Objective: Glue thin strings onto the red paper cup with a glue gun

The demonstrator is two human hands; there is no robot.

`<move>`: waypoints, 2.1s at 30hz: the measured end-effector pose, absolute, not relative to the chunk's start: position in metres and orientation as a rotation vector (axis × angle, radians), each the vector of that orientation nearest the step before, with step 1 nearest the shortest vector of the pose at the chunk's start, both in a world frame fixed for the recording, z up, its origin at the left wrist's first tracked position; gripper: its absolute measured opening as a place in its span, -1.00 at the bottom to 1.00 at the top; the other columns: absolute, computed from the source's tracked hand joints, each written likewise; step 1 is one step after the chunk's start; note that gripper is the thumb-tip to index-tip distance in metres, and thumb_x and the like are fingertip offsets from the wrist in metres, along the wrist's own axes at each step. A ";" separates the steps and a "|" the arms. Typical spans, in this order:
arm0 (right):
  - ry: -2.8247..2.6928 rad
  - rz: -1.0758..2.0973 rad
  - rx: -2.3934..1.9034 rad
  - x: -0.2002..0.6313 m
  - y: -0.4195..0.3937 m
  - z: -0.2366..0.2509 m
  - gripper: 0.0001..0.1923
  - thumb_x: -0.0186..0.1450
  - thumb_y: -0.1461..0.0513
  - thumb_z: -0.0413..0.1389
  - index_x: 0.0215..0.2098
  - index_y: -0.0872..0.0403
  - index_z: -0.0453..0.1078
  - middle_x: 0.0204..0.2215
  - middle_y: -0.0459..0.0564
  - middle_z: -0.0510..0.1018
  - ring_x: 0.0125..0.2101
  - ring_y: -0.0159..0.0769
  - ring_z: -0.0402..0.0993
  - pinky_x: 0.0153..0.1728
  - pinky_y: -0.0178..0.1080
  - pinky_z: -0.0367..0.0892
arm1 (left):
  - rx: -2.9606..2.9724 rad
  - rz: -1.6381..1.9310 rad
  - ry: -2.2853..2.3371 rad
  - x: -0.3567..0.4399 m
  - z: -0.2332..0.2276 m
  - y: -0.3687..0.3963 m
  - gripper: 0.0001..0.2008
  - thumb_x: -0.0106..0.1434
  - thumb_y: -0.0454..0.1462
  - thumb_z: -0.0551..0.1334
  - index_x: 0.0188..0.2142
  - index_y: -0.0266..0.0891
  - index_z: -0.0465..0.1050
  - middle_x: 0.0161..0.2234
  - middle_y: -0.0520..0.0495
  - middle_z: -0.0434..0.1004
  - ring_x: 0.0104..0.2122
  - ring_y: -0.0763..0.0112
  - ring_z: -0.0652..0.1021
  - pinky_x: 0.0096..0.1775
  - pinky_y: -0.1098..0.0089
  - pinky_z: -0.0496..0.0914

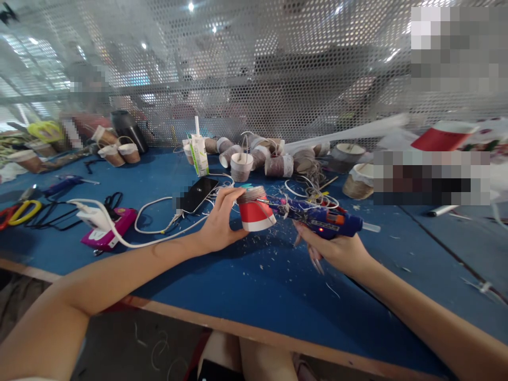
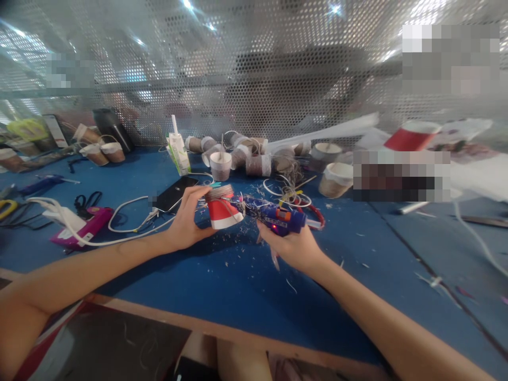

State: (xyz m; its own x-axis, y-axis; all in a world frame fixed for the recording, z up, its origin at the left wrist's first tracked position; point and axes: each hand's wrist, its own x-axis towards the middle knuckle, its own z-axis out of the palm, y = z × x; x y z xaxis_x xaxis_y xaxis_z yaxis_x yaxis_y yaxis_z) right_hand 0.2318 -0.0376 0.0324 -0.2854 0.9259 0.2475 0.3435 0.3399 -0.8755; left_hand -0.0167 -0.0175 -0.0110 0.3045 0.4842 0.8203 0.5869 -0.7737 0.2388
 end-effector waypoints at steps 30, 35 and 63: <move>-1.770 0.882 -1.172 0.236 -0.033 0.034 -0.70 0.16 0.13 0.16 -0.68 0.00 0.27 -0.90 -0.19 0.29 -0.85 -0.37 0.25 -0.76 -0.30 0.25 | -2.362 -1.586 -0.971 -0.014 -0.015 -0.013 -0.26 0.15 -0.18 0.33 0.24 -0.16 0.03 0.05 -0.23 0.26 0.05 0.12 0.37 -0.01 0.07 0.44; -1.787 0.879 -1.161 0.237 -0.031 0.035 -0.64 0.17 0.14 0.15 -0.73 -0.02 0.22 -0.90 -0.18 0.28 -0.84 -0.37 0.26 -0.74 -0.29 0.26 | -2.367 -1.581 -0.959 -0.015 -0.015 -0.013 -0.28 0.18 -0.14 0.32 0.24 -0.19 0.03 0.06 -0.25 0.25 0.06 0.12 0.36 0.00 0.08 0.42; -2.021 -0.770 -1.255 0.241 -0.055 0.054 -0.44 0.17 0.04 0.28 -0.01 0.18 0.25 0.02 0.52 0.37 0.10 0.52 0.24 -0.08 0.36 0.32 | -2.488 -1.672 -1.115 -0.016 -0.015 -0.014 -0.19 0.06 -0.17 0.38 0.23 -0.18 0.05 0.06 -0.24 0.20 0.08 0.07 0.34 0.07 0.00 0.41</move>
